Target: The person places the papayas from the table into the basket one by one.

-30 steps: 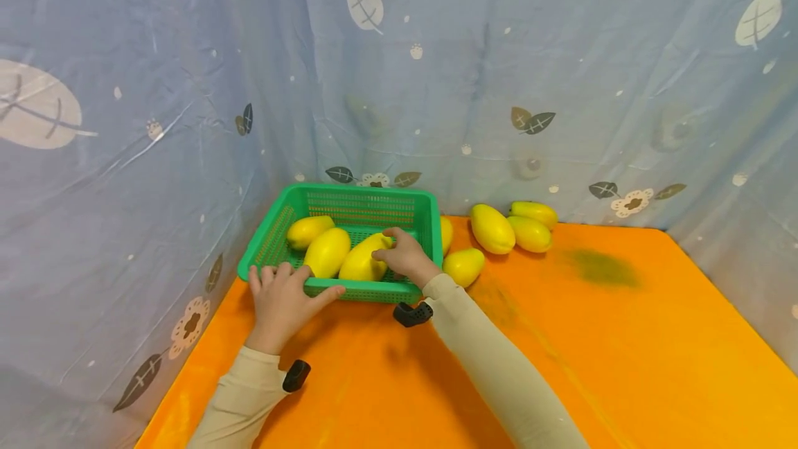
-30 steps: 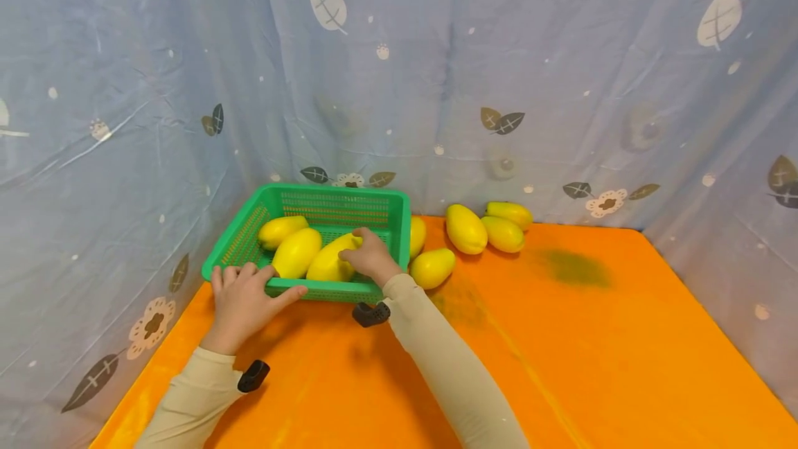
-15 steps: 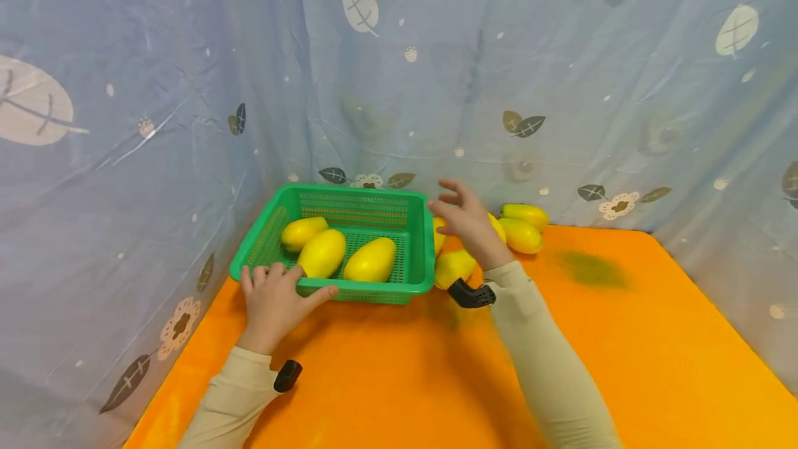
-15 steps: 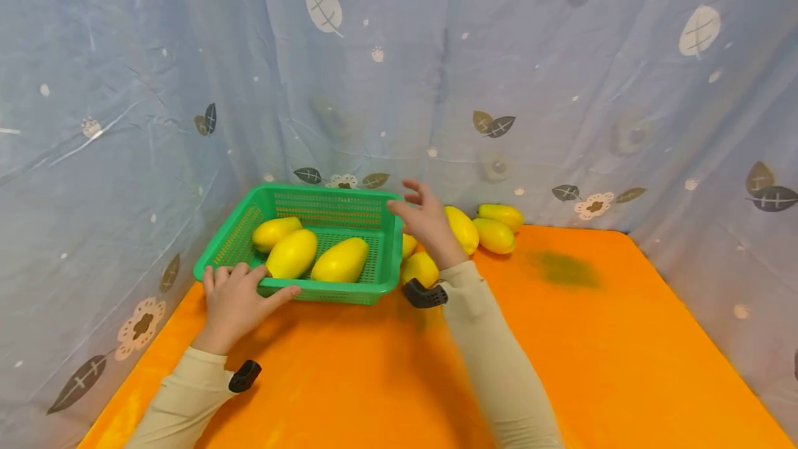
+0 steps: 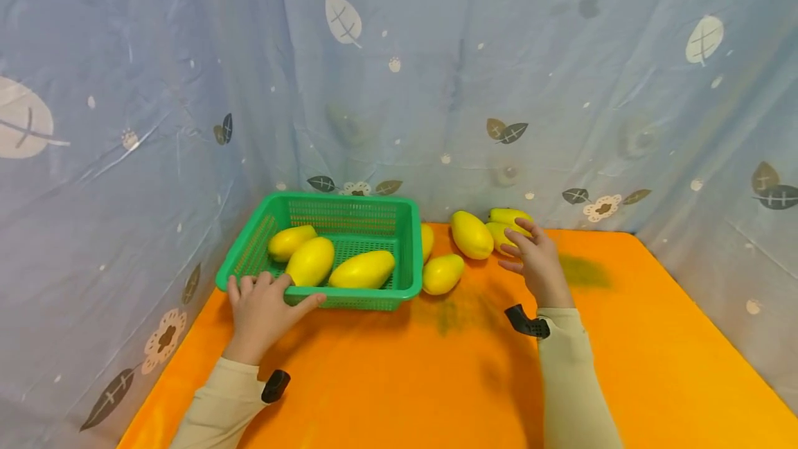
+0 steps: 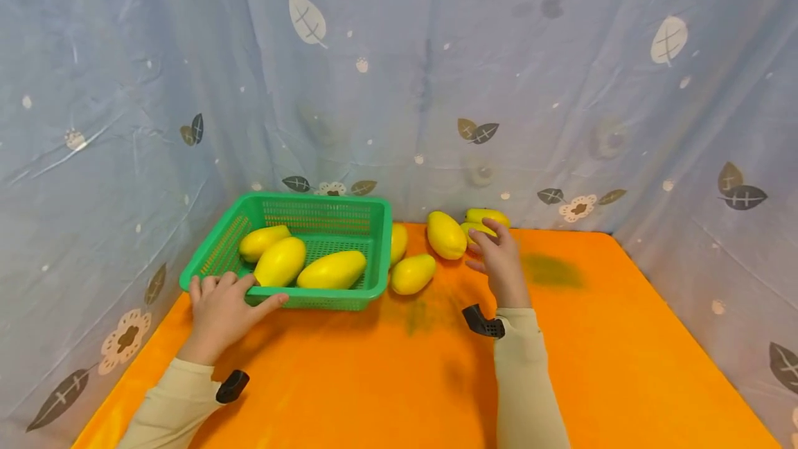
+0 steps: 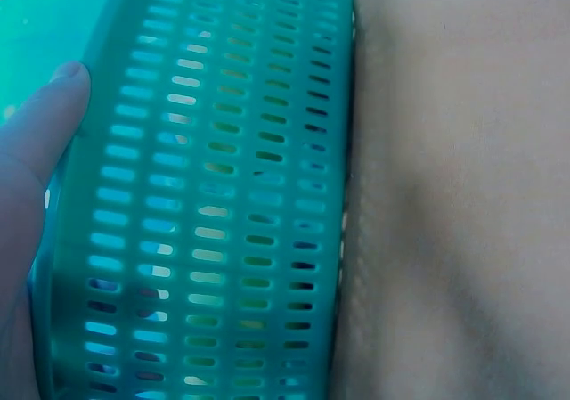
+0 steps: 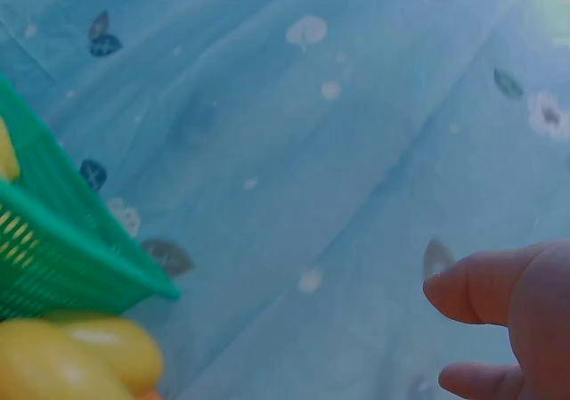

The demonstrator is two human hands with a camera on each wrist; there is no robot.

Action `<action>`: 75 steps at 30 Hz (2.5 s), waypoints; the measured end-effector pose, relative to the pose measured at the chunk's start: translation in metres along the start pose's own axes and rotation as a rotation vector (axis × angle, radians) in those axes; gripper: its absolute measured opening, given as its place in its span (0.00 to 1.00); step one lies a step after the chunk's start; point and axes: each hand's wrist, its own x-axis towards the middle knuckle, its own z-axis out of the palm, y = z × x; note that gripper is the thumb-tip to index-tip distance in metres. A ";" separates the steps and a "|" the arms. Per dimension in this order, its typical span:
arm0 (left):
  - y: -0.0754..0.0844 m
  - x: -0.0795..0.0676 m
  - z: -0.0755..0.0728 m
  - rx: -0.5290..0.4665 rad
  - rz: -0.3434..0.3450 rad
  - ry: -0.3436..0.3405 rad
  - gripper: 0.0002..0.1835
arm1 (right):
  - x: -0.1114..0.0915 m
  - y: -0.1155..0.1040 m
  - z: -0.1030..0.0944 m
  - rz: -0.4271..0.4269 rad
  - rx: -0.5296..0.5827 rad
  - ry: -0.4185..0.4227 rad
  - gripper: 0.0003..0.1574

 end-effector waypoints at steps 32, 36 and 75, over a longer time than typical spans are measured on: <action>-0.003 0.002 -0.001 0.017 -0.006 -0.015 0.42 | 0.027 0.075 0.075 0.012 -0.307 -0.081 0.42; -0.003 0.003 0.000 0.011 -0.006 -0.017 0.42 | 0.027 0.083 0.086 -0.012 -0.312 -0.074 0.41; 0.000 0.000 0.005 0.003 -0.004 -0.002 0.40 | 0.035 -0.019 0.185 -0.178 -0.230 -0.241 0.38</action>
